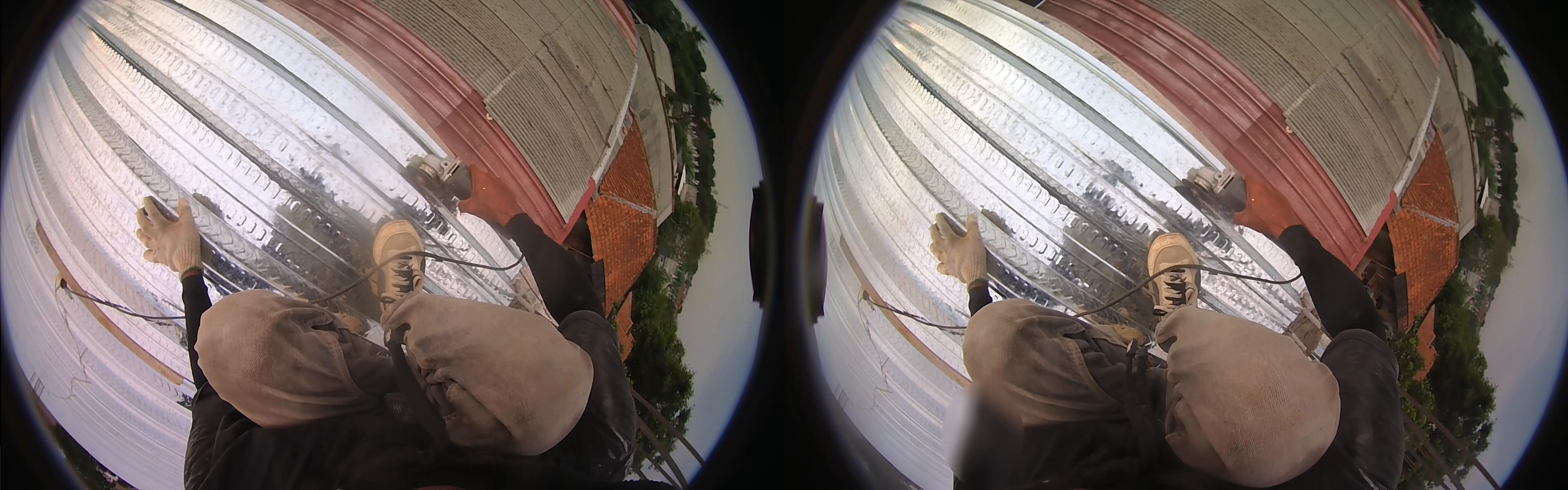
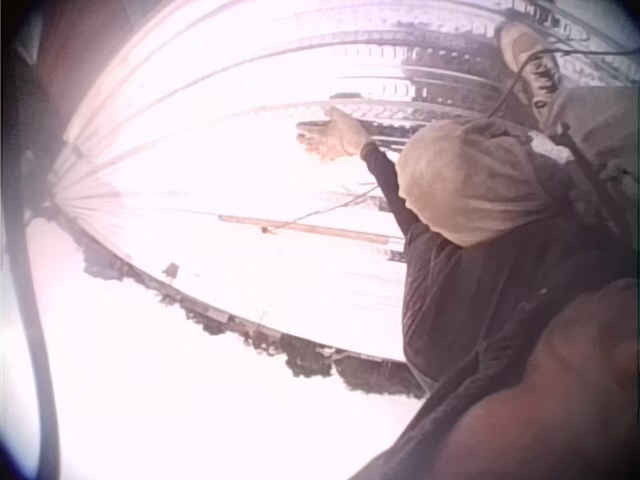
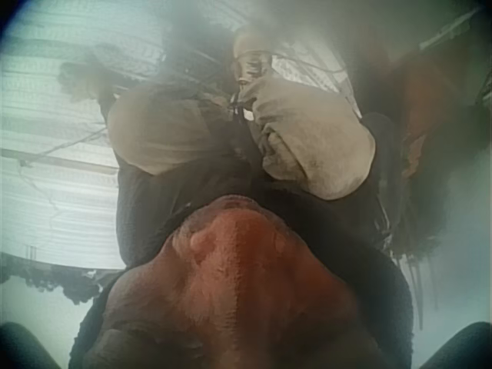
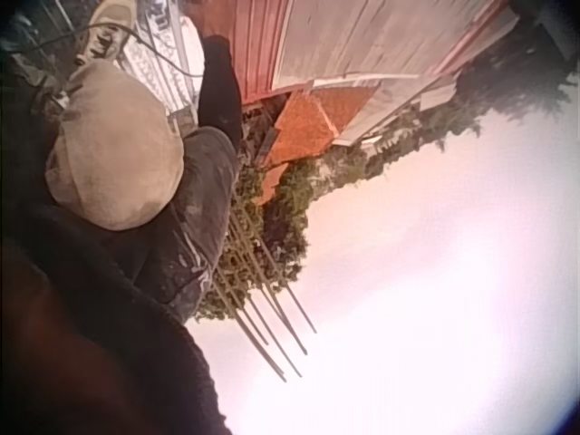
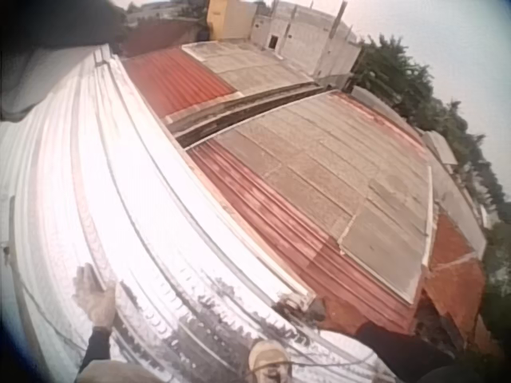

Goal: The person uses an angle grinder to cut a corrugated metal roof panel, then positions and aligns the panel on the roof. Another worker assists by holding the panel in place.

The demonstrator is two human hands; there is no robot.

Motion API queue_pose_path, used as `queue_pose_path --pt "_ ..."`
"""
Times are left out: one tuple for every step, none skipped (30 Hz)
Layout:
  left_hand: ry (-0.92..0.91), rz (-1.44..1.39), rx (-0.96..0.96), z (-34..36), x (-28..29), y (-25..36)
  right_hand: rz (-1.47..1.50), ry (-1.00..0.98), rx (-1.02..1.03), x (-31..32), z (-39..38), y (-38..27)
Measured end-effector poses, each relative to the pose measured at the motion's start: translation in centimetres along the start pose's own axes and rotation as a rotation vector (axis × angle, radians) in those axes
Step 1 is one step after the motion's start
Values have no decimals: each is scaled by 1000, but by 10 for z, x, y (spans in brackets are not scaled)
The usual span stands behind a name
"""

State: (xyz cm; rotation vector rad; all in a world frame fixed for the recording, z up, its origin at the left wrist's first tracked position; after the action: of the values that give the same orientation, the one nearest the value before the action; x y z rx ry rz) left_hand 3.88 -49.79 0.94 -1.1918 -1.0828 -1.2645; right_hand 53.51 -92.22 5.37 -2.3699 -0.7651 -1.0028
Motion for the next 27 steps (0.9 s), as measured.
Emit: queue_pose_path --pt "12 7 -3 0 0 -1 -1 -11 -8 0 -1 1" --pt "23 12 -7 -1 -1 -1 3 -7 -11 -1 -1 3" --pt "34 18 -10 -1 -2 -1 6 -3 -13 -3 -1 7" --pt "28 22 -7 -1 -4 -1 10 1 -15 -5 0 9" --pt "24 28 -4 -1 -3 0 2 0 -20 -7 0 10" --pt "20 34 0 -1 -2 0 -6 -1 -25 -8 1 11" --pt "10 25 -1 -1 -1 1 -14 -2 -30 -9 1 12" --pt "1 17 1 -1 1 2 -19 7 -20 -9 1 11" --pt "-9 9 2 -1 1 2 -25 16 -11 -8 0 10" --pt "1 13 -3 -1 1 1 -30 25 -1 -7 -1 9" --pt "11 14 -9 -1 1 0 -21 26 3 -7 -2 11" --pt "21 16 -15 -1 0 0 -13 27 7 -7 -3 14" --pt "22 16 -15 -1 -1 0 -4 27 10 -8 -4 16" --pt "22 19 -13 -1 -2 0 -14 25 5 -7 -6 14" --pt "22 21 -12 -1 -2 0 -25 23 -1 -5 -9 12" --pt "27 22 -12 -1 -3 -1 -35 20 -6 -3 -11 11" --pt "31 22 -14 -1 -3 -2 -37 3 -25 -4 -12 13" --pt "35 22 -16 -1 -3 -2 -38 -15 -43 -5 -13 15" --pt "26 20 -12 -1 -3 -3 -39 -32 -61 -6 -14 18" --pt "16 16 -10 -1 0 -1 -32 -40 -68 -7 -15 21" --pt "6 12 -9 -2 1 1 -24 -48 -75 -10 -16 26" --pt "12 6 -9 -2 0 2 -17 -56 -81 -13 -16 31" --pt "19 4 -9 -2 -2 1 -4 -42 -60 -17 -15 34" --pt "25 1 -8 -1 -3 0 9 -28 -38 -19 -13 37" --pt "27 -1 -9 -1 -5 -1 21 -14 -17 -22 -13 41" --pt "32 0 -7 -2 -5 -2 25 -15 -18 -20 -12 37" --pt "36 2 -4 -2 -5 -3 29 -16 -19 -17 -12 32"
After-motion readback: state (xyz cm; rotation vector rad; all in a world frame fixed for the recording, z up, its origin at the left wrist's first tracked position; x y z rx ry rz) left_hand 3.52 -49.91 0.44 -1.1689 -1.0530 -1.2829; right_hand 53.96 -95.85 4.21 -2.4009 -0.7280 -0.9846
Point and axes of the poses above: each hand's wrist, its own z-axis towards the middle knuckle, its own x-axis out of the back of the hand, y = z × x, the point moved 7 cm from there along z, towards the middle knuckle, and after that the axes turned 1 degree about -z, right-handed, at the moved point
